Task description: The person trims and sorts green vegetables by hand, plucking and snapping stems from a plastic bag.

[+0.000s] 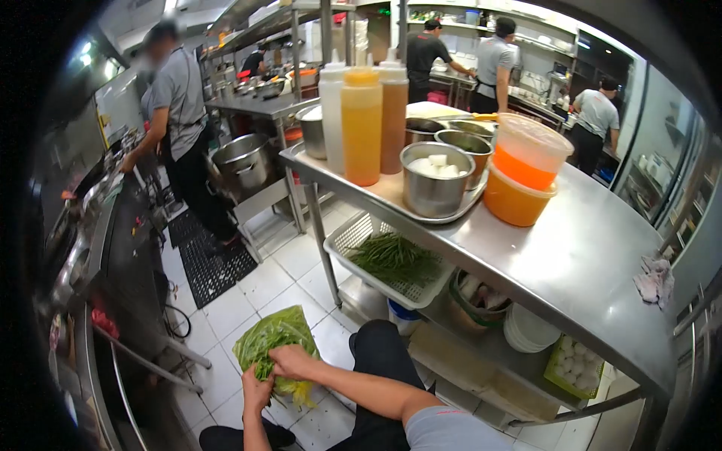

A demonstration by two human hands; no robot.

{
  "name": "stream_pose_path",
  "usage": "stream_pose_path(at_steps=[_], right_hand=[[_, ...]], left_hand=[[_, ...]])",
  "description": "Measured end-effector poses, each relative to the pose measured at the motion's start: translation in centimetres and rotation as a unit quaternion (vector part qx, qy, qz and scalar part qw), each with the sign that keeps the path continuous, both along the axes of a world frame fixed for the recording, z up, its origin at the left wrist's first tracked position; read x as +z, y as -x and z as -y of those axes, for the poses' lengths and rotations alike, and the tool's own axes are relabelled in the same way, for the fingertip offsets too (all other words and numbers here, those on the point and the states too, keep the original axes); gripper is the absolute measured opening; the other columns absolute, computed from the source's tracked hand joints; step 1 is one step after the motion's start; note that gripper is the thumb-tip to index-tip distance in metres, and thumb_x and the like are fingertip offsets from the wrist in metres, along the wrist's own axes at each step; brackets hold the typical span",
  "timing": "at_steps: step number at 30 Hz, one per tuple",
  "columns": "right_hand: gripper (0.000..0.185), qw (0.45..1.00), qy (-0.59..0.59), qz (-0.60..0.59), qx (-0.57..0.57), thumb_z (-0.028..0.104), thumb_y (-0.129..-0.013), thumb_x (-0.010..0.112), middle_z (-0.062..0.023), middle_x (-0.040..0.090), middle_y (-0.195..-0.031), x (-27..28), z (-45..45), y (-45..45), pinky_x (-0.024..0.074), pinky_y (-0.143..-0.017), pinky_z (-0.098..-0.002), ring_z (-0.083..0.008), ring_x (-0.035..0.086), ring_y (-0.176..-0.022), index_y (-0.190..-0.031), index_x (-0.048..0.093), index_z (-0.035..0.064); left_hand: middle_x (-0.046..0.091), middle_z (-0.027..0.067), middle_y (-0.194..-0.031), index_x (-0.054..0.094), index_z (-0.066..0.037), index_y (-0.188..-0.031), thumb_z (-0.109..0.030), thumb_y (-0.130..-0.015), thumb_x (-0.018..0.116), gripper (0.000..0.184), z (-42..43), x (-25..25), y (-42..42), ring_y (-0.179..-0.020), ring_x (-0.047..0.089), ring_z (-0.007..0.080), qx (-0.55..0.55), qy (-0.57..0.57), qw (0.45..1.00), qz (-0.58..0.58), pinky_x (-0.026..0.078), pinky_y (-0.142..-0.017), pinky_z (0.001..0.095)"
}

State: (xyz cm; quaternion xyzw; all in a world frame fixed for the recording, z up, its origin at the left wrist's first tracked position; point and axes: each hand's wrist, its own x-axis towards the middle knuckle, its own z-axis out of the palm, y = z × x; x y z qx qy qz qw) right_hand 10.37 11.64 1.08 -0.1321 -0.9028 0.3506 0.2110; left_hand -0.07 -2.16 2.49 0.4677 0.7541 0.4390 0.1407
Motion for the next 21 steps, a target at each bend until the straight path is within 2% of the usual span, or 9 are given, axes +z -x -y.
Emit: stream_pose_path(at_steps=[5,8,10,11,12,13,17,19,21], right_hand=[[0.019,0.991,-0.002,-0.072,-0.110,0.017,-0.078,0.063,-0.0182,0.060,-0.075,-4.2,-1.7,2.3,0.0508,-0.071,-0.0457,-0.0413,0.062,-0.077,-0.087,0.059,0.0006],[0.024,0.976,-0.074,-0.204,-0.037,0.014,-0.080,0.062,-0.0143,0.063,-0.077,-4.3,-1.9,1.4,0.0531,-0.076,-0.0427,-0.0409,0.063,-0.078,-0.101,0.063,0.0015],[0.028,0.985,-0.071,-0.157,0.019,0.015,-0.086,0.062,-0.0082,0.067,-0.085,-3.5,-1.2,1.2,0.0536,-0.080,-0.0376,-0.0315,0.066,-0.082,-0.111,0.064,0.0028],[0.026,0.980,0.171,-0.045,0.086,0.015,-0.087,0.063,-0.0081,0.067,-0.088,-3.2,-0.6,0.8,0.0532,-0.080,-0.0358,-0.0263,0.065,-0.083,-0.110,0.064,0.0016],[0.025,0.902,0.400,0.071,0.145,0.016,-0.088,0.063,-0.0079,0.067,-0.092,-2.0,0.1,0.3,0.0528,-0.079,-0.0340,-0.0212,0.065,-0.085,-0.108,0.063,0.0004],[0.026,0.868,0.455,0.093,0.175,0.021,-0.092,0.064,-0.0048,0.067,-0.095,-3.6,0.2,0.9,0.0517,-0.079,-0.0303,-0.0122,0.062,-0.089,-0.107,0.063,0.0000],[0.025,0.942,0.299,-0.003,0.151,0.019,-0.093,0.062,-0.0083,0.067,-0.096,-3.4,1.0,1.0,0.0515,-0.080,-0.0322,-0.0170,0.064,-0.091,-0.112,0.065,0.0024],[0.026,0.983,0.169,-0.064,-0.038,0.019,-0.092,0.061,-0.0113,0.068,-0.100,-2.1,1.2,0.9,0.0513,-0.081,-0.0334,-0.0212,0.065,-0.091,-0.112,0.065,0.0026],[0.026,0.980,0.184,-0.072,0.031,0.019,-0.091,0.062,-0.0121,0.068,-0.100,-2.7,0.5,1.1,0.0513,-0.080,-0.0341,-0.0231,0.065,-0.090,-0.110,0.066,0.0025]], left_hand=[[0.066,0.0103,-0.074,0.063,0.005,-0.096,-0.001,-0.081,0.066,0.016,-0.3,-0.3,1.1,-0.058,0.063,0.0185,0.051,-0.032,0.960,0.273,0.051,-0.053,0.0301],[0.066,0.0119,-0.073,0.061,0.004,-0.091,-0.001,-0.084,0.062,0.009,0.7,-0.9,2.2,-0.056,0.062,0.0188,0.068,-0.095,0.921,0.372,0.052,-0.051,0.0320],[0.067,0.0130,-0.076,0.060,0.004,-0.091,-0.003,-0.086,0.061,0.009,0.9,-0.9,2.4,-0.056,0.062,0.0193,0.095,-0.163,0.857,0.479,0.054,-0.052,0.0337],[0.067,0.0138,-0.078,0.059,0.003,-0.093,-0.005,-0.087,0.061,0.011,1.0,-1.0,2.6,-0.058,0.062,0.0196,0.099,-0.160,0.855,0.484,0.056,-0.053,0.0356],[0.067,0.0138,-0.078,0.059,0.003,-0.093,-0.005,-0.087,0.061,0.011,1.2,-1.6,2.8,-0.058,0.062,0.0196,0.102,-0.159,0.854,0.486,0.056,-0.053,0.0356],[0.067,0.0139,-0.079,0.059,0.003,-0.093,-0.006,-0.087,0.061,0.012,1.3,-2.2,3.2,-0.059,0.062,0.0196,0.099,-0.178,0.842,0.500,0.056,-0.054,0.0356],[0.065,0.0127,-0.079,0.059,0.003,-0.092,-0.009,-0.087,0.061,0.013,1.5,-2.7,3.9,-0.061,0.061,0.0191,0.097,-0.199,0.813,0.539,0.055,-0.055,0.0368],[0.064,0.0122,-0.078,0.059,0.003,-0.091,-0.009,-0.087,0.060,0.013,1.5,-2.0,3.8,-0.060,0.061,0.0190,0.091,-0.204,0.803,0.552,0.055,-0.055,0.0370],[0.063,0.0117,-0.077,0.058,0.003,-0.093,-0.009,-0.087,0.059,0.013,1.7,-1.3,3.3,-0.060,0.060,0.0193,0.084,-0.193,0.807,0.553,0.054,-0.055,0.0368]])
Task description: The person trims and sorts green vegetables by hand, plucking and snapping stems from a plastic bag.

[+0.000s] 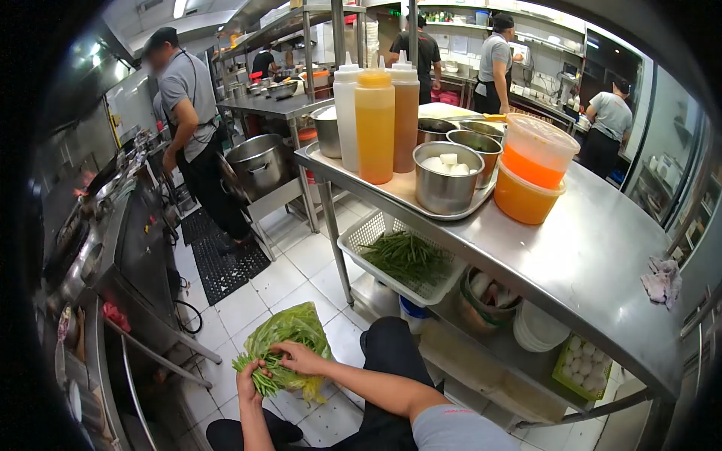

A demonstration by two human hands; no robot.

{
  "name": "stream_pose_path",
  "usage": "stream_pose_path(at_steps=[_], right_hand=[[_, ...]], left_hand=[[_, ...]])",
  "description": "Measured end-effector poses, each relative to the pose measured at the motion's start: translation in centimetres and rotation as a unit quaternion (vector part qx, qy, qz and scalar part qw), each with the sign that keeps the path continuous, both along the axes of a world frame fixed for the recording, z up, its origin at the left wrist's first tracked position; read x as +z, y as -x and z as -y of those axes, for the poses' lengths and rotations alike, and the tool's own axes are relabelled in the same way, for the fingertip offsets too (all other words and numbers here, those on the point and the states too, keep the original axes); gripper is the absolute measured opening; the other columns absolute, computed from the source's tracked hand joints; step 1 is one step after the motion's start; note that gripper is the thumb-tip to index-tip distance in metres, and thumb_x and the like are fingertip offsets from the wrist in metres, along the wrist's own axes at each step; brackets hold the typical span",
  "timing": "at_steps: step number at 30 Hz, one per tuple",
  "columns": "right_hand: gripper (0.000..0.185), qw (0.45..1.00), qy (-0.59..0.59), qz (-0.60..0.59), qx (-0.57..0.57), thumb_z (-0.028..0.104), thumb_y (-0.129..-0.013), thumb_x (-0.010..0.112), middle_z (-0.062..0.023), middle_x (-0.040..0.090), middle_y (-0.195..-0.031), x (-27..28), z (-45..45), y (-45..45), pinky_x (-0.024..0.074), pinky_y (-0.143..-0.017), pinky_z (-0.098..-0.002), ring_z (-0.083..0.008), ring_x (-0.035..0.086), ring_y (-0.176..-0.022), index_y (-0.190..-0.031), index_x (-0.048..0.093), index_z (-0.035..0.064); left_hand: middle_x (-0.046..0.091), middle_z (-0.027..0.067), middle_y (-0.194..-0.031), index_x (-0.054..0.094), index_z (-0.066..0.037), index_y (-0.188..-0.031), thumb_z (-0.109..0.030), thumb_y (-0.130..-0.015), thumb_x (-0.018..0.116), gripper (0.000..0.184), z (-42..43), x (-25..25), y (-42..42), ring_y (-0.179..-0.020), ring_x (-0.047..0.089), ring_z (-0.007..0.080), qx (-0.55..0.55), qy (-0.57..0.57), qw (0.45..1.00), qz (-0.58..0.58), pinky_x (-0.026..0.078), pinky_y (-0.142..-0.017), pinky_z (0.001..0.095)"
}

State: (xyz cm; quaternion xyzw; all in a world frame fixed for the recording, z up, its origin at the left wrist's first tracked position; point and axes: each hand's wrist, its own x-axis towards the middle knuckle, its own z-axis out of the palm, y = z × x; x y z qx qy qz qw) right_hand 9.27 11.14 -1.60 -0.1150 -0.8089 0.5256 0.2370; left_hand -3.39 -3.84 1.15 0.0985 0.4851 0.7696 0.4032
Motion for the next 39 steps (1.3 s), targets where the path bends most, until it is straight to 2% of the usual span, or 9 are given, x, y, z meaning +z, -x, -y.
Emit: stream_pose_path(at_steps=[2,9,17,20,22,25,31,35,39], right_hand=[[0.026,0.995,-0.007,0.041,0.092,0.023,-0.090,0.062,-0.0124,0.070,-0.098,-0.8,-0.5,0.0,0.0516,-0.077,-0.0359,-0.0251,0.067,-0.088,-0.105,0.067,0.0021],[0.025,0.989,-0.056,0.081,0.113,0.023,-0.085,0.061,-0.0161,0.070,-0.089,-0.5,-0.6,-0.4,0.0518,-0.071,-0.0379,-0.0276,0.068,-0.079,-0.099,0.067,0.0033],[0.014,0.986,0.024,0.017,-0.165,0.013,-0.083,0.062,-0.0109,0.065,-0.065,-0.5,-0.9,0.5,0.0478,-0.057,-0.0307,-0.0129,0.059,-0.058,-0.085,0.069,0.0015],[0.011,0.987,0.057,0.062,-0.139,0.010,-0.083,0.064,-0.0102,0.065,-0.075,-0.7,-3.3,-0.2,0.0488,-0.061,-0.0318,-0.0163,0.060,-0.064,-0.089,0.069,0.0028],[0.015,0.983,-0.131,0.089,-0.093,0.007,-0.079,0.065,-0.0116,0.064,-0.093,1.6,-3.0,-0.7,0.0512,-0.072,-0.0385,-0.0291,0.062,-0.079,-0.093,0.071,0.0061],[0.021,0.952,-0.282,0.118,-0.029,0.003,-0.075,0.065,-0.0113,0.058,-0.098,-1.2,-1.9,-0.6,0.0498,-0.078,-0.0402,-0.0295,0.058,-0.092,-0.095,0.070,0.0092],[0.009,0.942,-0.302,0.124,0.073,0.006,-0.076,0.063,-0.0133,0.057,-0.093,-4.0,-0.3,0.1,0.0490,-0.078,-0.0422,-0.0336,0.057,-0.093,-0.084,0.066,0.0066],[0.011,0.968,-0.233,0.083,-0.040,0.008,-0.079,0.065,-0.0156,0.056,-0.091,-1.5,-2.6,-0.2,0.0497,-0.076,-0.0412,-0.0343,0.059,-0.086,-0.090,0.065,0.0052],[0.014,0.996,0.031,0.066,-0.057,0.008,-0.084,0.066,-0.0083,0.064,-0.084,-0.3,-4.0,-1.0,0.0512,-0.069,-0.0311,-0.0187,0.064,-0.076,-0.096,0.065,0.0013]], left_hand=[[0.063,0.0107,-0.079,0.059,0.003,-0.094,-0.010,-0.088,0.059,0.014,0.1,-0.4,0.4,-0.060,0.059,0.0182,-0.006,0.003,1.000,0.002,0.054,-0.055,0.0356],[0.065,0.0120,-0.078,0.060,0.003,-0.097,-0.006,-0.086,0.060,0.014,0.3,1.1,0.2,-0.060,0.061,0.0190,-0.007,0.034,0.998,-0.044,0.052,-0.055,0.0331],[0.067,0.0099,-0.081,0.061,0.002,-0.097,-0.005,-0.087,0.061,0.012,0.0,2.2,-1.0,-0.066,0.062,0.0155,0.032,0.047,0.993,-0.108,0.052,-0.058,0.0284],[0.068,0.0105,-0.082,0.061,0.001,-0.099,-0.007,-0.087,0.062,0.014,0.4,2.3,0.0,-0.067,0.063,0.0156,0.057,0.054,0.993,-0.085,0.053,-0.059,0.0286],[0.068,0.0109,-0.081,0.062,0.003,-0.096,-0.007,-0.087,0.062,0.013,0.5,2.4,0.7,-0.067,0.064,0.0167,0.067,0.046,0.994,-0.069,0.054,-0.061,0.0288],[0.068,0.0115,-0.080,0.063,0.004,-0.091,-0.007,-0.088,0.062,0.011,0.5,2.0,1.2,-0.067,0.065,0.0178,0.055,0.037,0.997,-0.038,0.056,-0.063,0.0292],[0.064,0.0094,-0.072,0.062,0.000,-0.079,-0.015,-0.090,0.065,0.019,0.3,2.3,0.9,-0.065,0.065,0.0192,0.051,-0.004,0.999,-0.019,0.057,-0.065,0.0343],[0.062,0.0075,-0.069,0.061,0.000,-0.080,-0.015,-0.089,0.067,0.018,0.7,2.5,0.9,-0.061,0.062,0.0173,0.053,0.012,0.996,-0.073,0.056,-0.065,0.0331],[0.063,0.0071,-0.070,0.063,0.001,-0.083,-0.012,-0.087,0.068,0.015,-0.1,1.8,-0.1,-0.061,0.061,0.0153,0.045,0.021,0.993,-0.110,0.054,-0.064,0.0303]])
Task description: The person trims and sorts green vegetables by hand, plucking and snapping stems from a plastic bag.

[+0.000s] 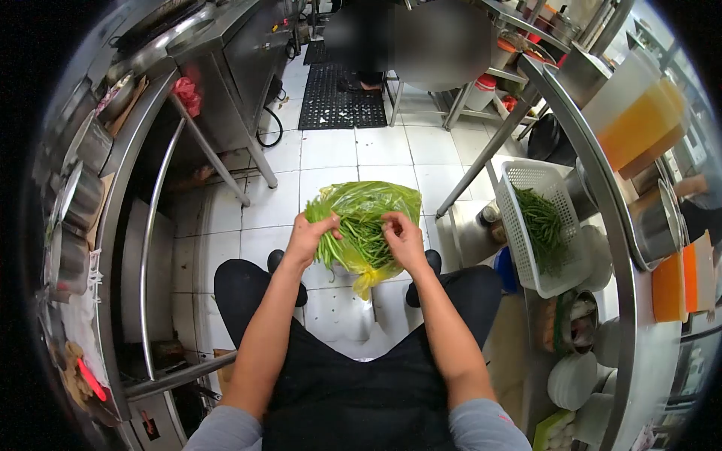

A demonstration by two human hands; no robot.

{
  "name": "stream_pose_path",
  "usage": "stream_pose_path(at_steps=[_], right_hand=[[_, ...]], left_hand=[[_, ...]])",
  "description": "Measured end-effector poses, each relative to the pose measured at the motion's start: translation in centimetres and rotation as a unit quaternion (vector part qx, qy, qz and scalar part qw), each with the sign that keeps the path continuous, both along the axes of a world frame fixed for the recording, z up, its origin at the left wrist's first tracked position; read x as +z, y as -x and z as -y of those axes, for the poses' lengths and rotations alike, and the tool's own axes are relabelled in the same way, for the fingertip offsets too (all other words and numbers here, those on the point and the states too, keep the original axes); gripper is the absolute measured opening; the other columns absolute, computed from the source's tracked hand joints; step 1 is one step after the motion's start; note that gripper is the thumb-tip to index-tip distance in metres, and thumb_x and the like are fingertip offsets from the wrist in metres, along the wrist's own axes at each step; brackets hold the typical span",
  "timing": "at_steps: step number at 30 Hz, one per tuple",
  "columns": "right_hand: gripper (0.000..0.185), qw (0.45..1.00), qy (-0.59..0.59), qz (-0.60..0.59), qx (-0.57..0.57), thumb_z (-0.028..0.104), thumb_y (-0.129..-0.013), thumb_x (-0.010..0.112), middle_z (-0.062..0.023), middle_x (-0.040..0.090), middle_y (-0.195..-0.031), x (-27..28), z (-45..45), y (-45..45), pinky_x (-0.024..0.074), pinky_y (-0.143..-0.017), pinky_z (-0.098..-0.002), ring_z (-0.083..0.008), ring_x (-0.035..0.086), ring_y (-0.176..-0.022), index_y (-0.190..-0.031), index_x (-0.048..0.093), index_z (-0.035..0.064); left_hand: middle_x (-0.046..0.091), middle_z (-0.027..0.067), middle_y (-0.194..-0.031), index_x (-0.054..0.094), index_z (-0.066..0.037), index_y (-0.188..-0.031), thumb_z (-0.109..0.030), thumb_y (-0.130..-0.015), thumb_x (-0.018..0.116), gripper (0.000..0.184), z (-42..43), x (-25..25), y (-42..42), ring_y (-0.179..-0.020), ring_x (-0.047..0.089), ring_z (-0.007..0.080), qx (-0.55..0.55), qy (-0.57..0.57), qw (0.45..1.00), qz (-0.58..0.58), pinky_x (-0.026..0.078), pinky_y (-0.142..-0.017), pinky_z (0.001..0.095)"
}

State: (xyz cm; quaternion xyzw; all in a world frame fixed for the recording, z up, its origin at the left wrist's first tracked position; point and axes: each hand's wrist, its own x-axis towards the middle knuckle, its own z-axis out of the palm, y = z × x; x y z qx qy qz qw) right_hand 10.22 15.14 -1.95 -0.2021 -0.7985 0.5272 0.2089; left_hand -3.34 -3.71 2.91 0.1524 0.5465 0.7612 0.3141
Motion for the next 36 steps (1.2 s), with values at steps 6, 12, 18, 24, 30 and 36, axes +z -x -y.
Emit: stream_pose_path(at_steps=[6,12,18,24,30,36], right_hand=[[0.012,0.988,0.152,-0.006,0.035,0.003,-0.089,0.066,-0.0050,0.068,-0.083,2.6,1.5,-0.7,0.0518,-0.067,-0.0239,-0.0090,0.064,-0.073,-0.098,0.065,-0.0040],[0.012,0.994,-0.014,0.063,0.091,0.007,-0.086,0.066,-0.0125,0.070,-0.084,1.7,2.1,-0.3,0.0531,-0.069,-0.0319,-0.0188,0.067,-0.075,-0.094,0.069,-0.0009],[0.014,0.992,-0.105,0.047,0.043,0.012,-0.079,0.061,-0.0181,0.067,-0.080,0.6,2.5,0.3,0.0526,-0.068,-0.0395,-0.0334,0.066,-0.074,-0.083,0.066,0.0000],[0.013,1.000,0.003,-0.004,-0.012,0.010,-0.078,0.062,-0.0178,0.068,-0.074,0.8,4.2,0.9,0.0534,-0.064,-0.0371,-0.0298,0.068,-0.067,-0.080,0.067,-0.0010],[0.017,0.999,-0.001,0.022,0.047,0.015,-0.077,0.063,-0.0193,0.066,-0.073,0.9,4.4,0.1,0.0521,-0.064,-0.0394,-0.0345,0.065,-0.068,-0.079,0.064,-0.0023],[0.019,0.988,-0.132,-0.012,0.082,0.017,-0.078,0.061,-0.0207,0.063,-0.075,0.2,4.9,0.5,0.0500,-0.064,-0.0436,-0.0380,0.063,-0.069,-0.079,0.059,-0.0024]], left_hand=[[0.067,0.0056,-0.080,0.065,0.004,-0.099,-0.006,-0.084,0.071,0.019,-2.0,-1.9,-1.9,-0.065,0.061,0.0117,-0.101,0.113,0.979,-0.137,0.051,-0.060,0.0274],[0.068,0.0078,-0.082,0.066,0.000,-0.101,-0.006,-0.078,0.070,0.024,-1.4,-3.2,-1.6,-0.072,0.061,0.0152,-0.162,0.178,0.939,-0.247,0.051,-0.066,0.0316],[0.068,0.0216,-0.087,0.065,0.001,-0.099,0.002,-0.074,0.054,0.027,-1.3,-2.1,-1.5,-0.081,0.065,0.0394,-0.015,0.244,0.861,-0.447,0.050,-0.074,0.0428],[0.067,0.0230,-0.082,0.062,0.006,-0.095,0.000,-0.077,0.064,0.019,-1.8,-0.3,-3.2,-0.076,0.064,0.0396,-0.046,0.242,0.868,-0.431,0.049,-0.072,0.0424],[0.067,0.0213,-0.080,0.063,0.005,-0.094,-0.001,-0.077,0.066,0.019,-1.6,-0.9,-3.3,-0.072,0.063,0.0339,-0.098,0.249,0.867,-0.421,0.049,-0.070,0.0398],[0.067,0.0111,-0.076,0.064,0.003,-0.090,-0.002,-0.079,0.063,0.013,-0.7,-0.5,-2.7,-0.069,0.064,0.0193,-0.150,0.284,0.891,-0.322,0.049,-0.064,0.0339]])
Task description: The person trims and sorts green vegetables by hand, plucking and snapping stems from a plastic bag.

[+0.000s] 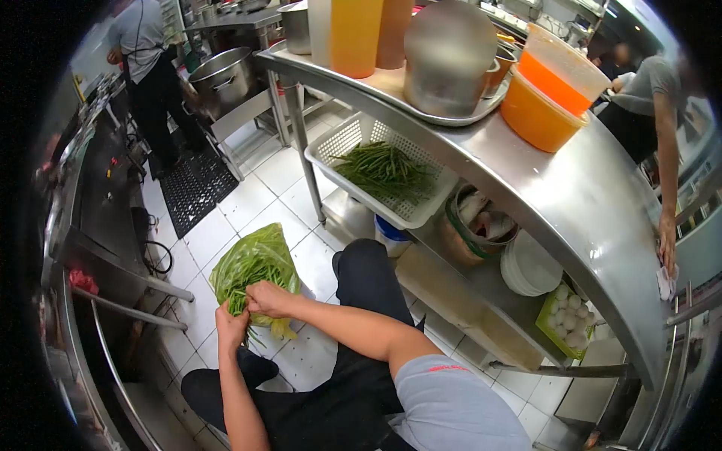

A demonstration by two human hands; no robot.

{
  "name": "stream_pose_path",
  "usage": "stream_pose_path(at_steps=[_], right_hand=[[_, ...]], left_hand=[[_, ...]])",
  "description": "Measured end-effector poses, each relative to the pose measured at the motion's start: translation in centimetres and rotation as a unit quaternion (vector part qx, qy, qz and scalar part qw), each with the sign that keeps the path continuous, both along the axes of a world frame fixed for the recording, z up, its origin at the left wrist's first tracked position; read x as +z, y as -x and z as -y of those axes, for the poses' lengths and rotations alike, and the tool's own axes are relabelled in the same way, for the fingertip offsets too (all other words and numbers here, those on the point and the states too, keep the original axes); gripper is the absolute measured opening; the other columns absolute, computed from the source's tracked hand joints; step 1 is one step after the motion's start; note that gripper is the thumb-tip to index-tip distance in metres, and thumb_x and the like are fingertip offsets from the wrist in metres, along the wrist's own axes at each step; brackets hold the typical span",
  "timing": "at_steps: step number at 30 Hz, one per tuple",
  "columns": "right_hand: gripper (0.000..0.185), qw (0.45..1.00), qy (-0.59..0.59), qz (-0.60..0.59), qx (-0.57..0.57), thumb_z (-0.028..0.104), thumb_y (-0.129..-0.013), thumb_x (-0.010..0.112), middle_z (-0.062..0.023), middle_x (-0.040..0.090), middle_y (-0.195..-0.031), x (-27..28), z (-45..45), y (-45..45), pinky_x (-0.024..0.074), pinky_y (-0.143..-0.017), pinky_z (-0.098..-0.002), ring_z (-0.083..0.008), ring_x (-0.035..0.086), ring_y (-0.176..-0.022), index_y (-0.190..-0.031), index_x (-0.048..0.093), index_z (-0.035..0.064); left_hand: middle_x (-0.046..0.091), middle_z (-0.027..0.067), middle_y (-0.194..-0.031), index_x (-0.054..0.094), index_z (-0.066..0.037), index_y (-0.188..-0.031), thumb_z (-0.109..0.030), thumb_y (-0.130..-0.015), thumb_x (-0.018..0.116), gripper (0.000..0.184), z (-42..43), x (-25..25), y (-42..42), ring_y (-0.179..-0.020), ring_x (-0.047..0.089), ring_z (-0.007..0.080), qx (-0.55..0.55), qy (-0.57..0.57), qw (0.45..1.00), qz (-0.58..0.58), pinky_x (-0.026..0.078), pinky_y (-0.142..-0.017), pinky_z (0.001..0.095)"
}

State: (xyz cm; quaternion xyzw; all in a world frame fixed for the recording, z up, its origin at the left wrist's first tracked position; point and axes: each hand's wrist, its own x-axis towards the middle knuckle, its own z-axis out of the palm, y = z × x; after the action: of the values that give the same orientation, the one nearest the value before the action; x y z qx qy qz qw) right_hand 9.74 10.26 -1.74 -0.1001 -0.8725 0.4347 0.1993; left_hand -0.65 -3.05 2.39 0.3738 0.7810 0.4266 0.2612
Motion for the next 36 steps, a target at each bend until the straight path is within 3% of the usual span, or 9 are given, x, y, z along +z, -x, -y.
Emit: stream_pose_path(at_steps=[5,7,8,9,12,20,24,29,36], right_hand=[[0.019,0.976,0.142,-0.042,-0.158,0.019,-0.083,0.059,-0.0187,0.065,-0.076,-1.0,-0.3,1.7,0.0499,-0.065,-0.0418,-0.0339,0.065,-0.071,-0.083,0.062,0.0004],[0.028,0.994,0.002,0.057,-0.092,0.027,-0.094,0.055,-0.0201,0.067,-0.081,-2.6,-2.4,1.8,0.0505,-0.068,-0.0411,-0.0324,0.065,-0.075,-0.091,0.066,0.0010],[0.032,0.993,0.089,0.070,-0.044,0.032,-0.097,0.053,-0.0142,0.069,-0.084,-3.2,-3.1,1.5,0.0518,-0.067,-0.0366,-0.0251,0.065,-0.074,-0.098,0.067,0.0032],[0.034,0.919,0.373,0.125,-0.019,0.034,-0.099,0.052,-0.0064,0.069,-0.094,-2.6,-2.9,1.2,0.0524,-0.067,-0.0305,-0.0158,0.064,-0.080,-0.111,0.066,0.0051],[0.027,0.895,0.432,0.091,0.067,0.017,-0.098,0.055,-0.0039,0.068,-0.098,1.1,-1.7,0.0,0.0509,-0.064,-0.0232,-0.0099,0.062,-0.078,-0.119,0.062,0.0023],[0.017,0.941,0.328,0.048,0.068,0.014,-0.092,0.060,-0.0025,0.066,-0.078,0.1,-1.3,-0.1,0.0472,-0.060,-0.0247,-0.0077,0.058,-0.068,-0.096,0.067,-0.0007],[0.018,0.985,-0.081,0.149,-0.015,0.020,-0.085,0.061,-0.0190,0.067,-0.083,0.4,-3.1,-0.9,0.0515,-0.070,-0.0445,-0.0368,0.065,-0.078,-0.088,0.068,0.0034],[0.013,0.929,-0.279,0.239,-0.046,0.010,-0.076,0.060,-0.0178,0.066,-0.088,-3.4,-2.3,-1.2,0.0542,-0.072,-0.0457,-0.0334,0.067,-0.086,-0.084,0.069,0.0059],[0.020,0.957,-0.156,0.241,-0.042,0.010,-0.068,0.066,-0.0205,0.067,-0.082,-2.9,-1.8,-0.2,0.0519,-0.071,-0.0486,-0.0396,0.066,-0.081,-0.088,0.066,0.0044]], left_hand=[[0.068,0.0087,-0.080,0.065,0.003,-0.094,-0.004,-0.084,0.063,0.013,0.0,0.8,0.2,-0.065,0.062,0.0157,0.036,-0.105,0.976,0.186,0.050,-0.056,0.0292],[0.069,0.0098,-0.082,0.065,0.004,-0.096,-0.007,-0.085,0.064,0.015,0.2,-0.4,1.1,-0.065,0.063,0.0159,0.061,-0.181,0.946,0.262,0.051,-0.058,0.0283],[0.068,0.0092,-0.078,0.066,0.004,-0.094,-0.011,-0.086,0.064,0.017,0.5,-0.7,1.4,-0.063,0.062,0.0154,0.086,-0.186,0.936,0.288,0.051,-0.057,0.0276],[0.067,0.0085,-0.075,0.066,0.004,-0.092,-0.014,-0.087,0.064,0.019,0.5,-0.8,1.7,-0.061,0.062,0.0150,0.109,-0.194,0.924,0.311,0.051,-0.056,0.0269],[0.066,0.0077,-0.073,0.067,0.004,-0.093,-0.015,-0.089,0.064,0.020,0.6,-1.0,2.5,-0.060,0.062,0.0146,0.155,-0.220,0.895,0.355,0.051,-0.056,0.0265],[0.070,0.0108,-0.085,0.064,0.005,-0.094,-0.007,-0.087,0.063,0.013,0.6,0.3,2.2,-0.064,0.062,0.0139,0.103,-0.193,0.908,0.357,0.052,-0.056,0.0281],[0.070,0.0117,-0.085,0.064,0.004,-0.095,-0.005,-0.086,0.061,0.013,0.6,0.7,1.9,-0.065,0.062,0.0148,0.111,-0.217,0.921,0.304,0.052,-0.059,0.0293],[0.069,0.0104,-0.080,0.063,0.002,-0.093,-0.005,-0.087,0.061,0.010,0.4,0.6,2.3,-0.068,0.064,0.0148,0.155,-0.237,0.903,0.323,0.054,-0.063,0.0291],[0.064,0.0058,-0.080,0.063,0.001,-0.092,-0.004,-0.082,0.068,0.013,-0.7,-0.5,1.1,-0.064,0.059,0.0123,0.104,-0.169,0.962,0.189,0.051,-0.058,0.0283]])
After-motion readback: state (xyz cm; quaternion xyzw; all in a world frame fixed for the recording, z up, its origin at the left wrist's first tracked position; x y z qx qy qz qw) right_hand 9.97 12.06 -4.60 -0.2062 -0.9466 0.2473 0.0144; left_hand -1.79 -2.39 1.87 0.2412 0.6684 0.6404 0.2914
